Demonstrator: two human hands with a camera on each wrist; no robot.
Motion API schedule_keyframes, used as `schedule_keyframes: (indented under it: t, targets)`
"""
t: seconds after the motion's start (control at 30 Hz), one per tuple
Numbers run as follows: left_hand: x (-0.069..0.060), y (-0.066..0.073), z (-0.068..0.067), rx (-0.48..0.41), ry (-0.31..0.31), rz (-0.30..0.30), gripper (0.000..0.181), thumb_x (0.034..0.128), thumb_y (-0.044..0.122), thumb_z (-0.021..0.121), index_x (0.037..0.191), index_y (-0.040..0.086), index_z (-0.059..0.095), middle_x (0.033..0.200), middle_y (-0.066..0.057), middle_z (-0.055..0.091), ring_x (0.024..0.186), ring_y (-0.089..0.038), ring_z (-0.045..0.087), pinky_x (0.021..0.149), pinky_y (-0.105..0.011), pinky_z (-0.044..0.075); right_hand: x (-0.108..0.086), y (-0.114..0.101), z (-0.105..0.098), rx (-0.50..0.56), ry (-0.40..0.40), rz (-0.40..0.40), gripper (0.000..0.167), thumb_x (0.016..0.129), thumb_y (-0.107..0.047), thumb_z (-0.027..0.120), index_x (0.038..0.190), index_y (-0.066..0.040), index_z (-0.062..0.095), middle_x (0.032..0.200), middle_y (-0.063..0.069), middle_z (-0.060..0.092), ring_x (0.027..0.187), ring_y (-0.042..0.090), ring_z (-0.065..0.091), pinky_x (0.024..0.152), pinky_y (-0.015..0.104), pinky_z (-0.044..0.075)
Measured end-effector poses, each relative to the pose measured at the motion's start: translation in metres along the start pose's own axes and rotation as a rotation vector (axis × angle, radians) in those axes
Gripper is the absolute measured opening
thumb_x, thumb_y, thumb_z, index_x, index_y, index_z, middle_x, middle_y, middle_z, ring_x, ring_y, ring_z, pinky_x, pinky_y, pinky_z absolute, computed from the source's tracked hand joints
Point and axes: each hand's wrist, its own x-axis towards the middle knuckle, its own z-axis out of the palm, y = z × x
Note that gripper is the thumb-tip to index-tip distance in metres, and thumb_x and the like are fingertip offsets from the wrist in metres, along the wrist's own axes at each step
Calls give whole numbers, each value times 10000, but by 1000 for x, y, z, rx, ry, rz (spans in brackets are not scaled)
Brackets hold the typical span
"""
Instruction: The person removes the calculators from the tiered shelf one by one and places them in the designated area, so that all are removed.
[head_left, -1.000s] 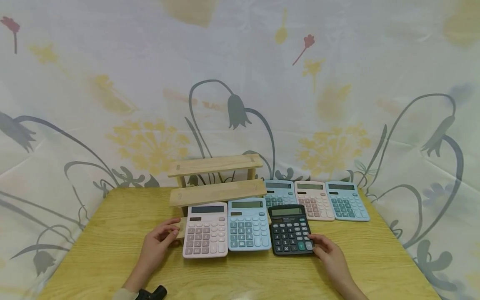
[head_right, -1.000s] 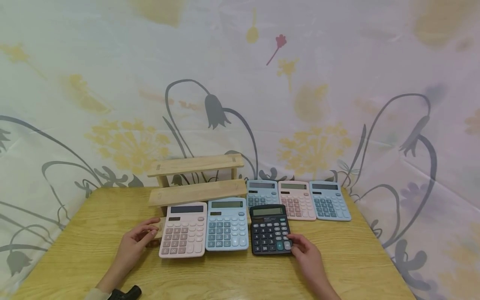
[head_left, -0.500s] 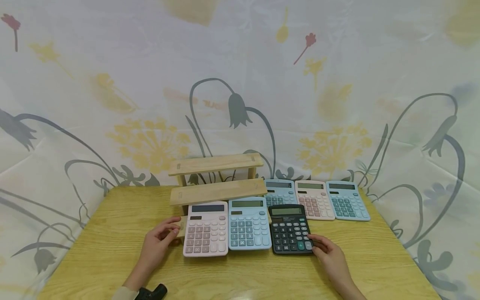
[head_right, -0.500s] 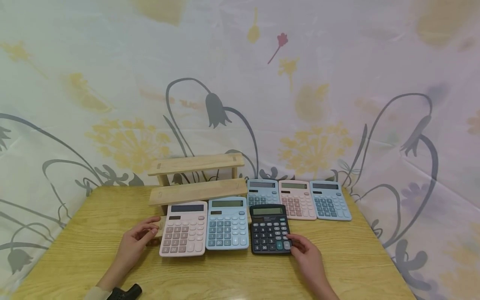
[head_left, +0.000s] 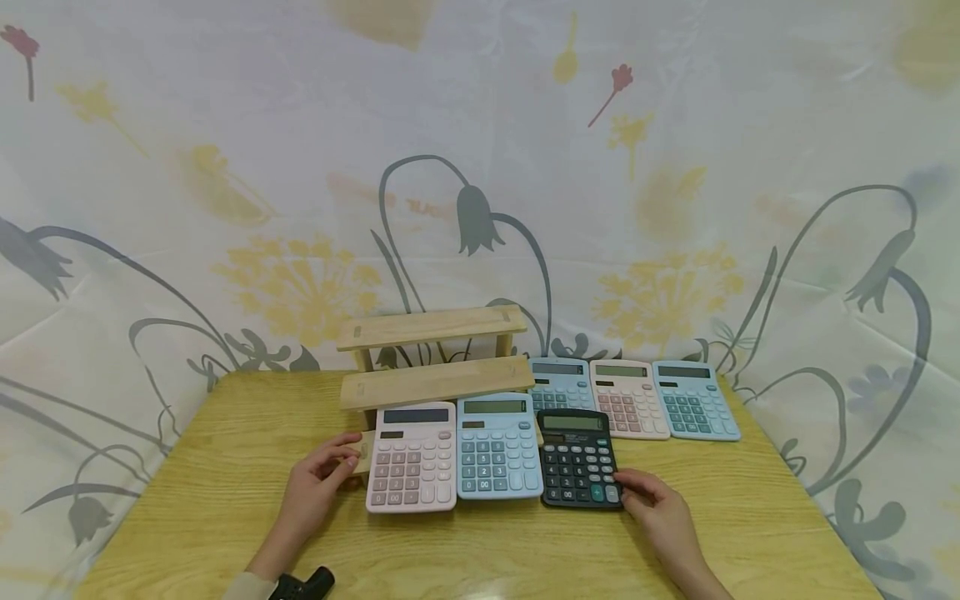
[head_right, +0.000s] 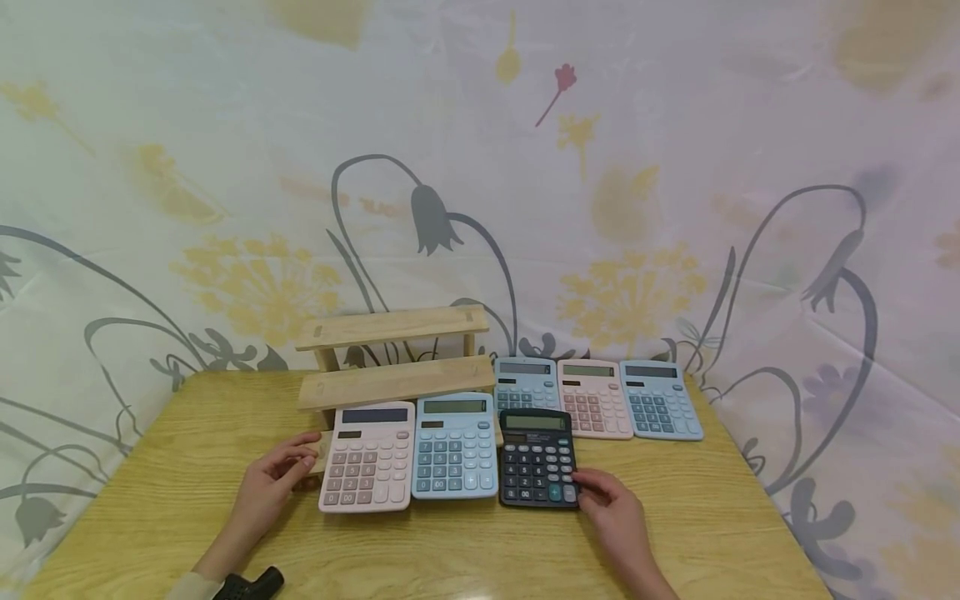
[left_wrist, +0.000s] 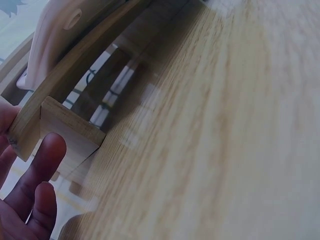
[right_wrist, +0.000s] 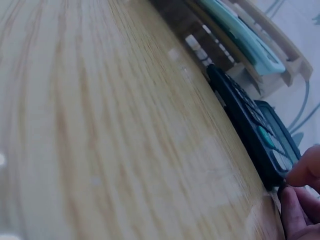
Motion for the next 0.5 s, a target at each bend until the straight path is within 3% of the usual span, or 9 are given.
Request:
schedule_keyframes:
  t: [0.1,0.27,0.43,0.5]
  targets:
    - [1,0,0,1,2,-4,112,955,73,671,980,-30,706,1301,-188,602,903,-97,684,653,-332,601,0,0,0,19,-1,-3,287,890,74,615,1161,38,701,1302,199,603,1123,107,561,855,130,494]
    - [1,1,0,1,-3,-2,123,959,87,669,977,-31,703,1298,-192,604,920,-90,681,657,-331,602,0,1,0,48,-1,-13,287,885,101,605,1154,58,697,1300,216,599,1188,232,559,861,131,498]
    - [1,0,0,-2,-3,0,120,958,83,670,974,-31,703,1295,-192,606,925,-90,682,656,-332,602,0,1,0,49,3,-12,287,890,84,614,1158,34,705,1296,193,613,1139,94,560,869,107,476]
    - [1,0,0,2,1,0,114,956,80,671,974,-28,704,1293,-186,608,916,-90,682,652,-331,601,1,2,-1,33,2,-6,282,899,60,624,1164,13,710,1297,173,624,1151,102,558,873,90,451]
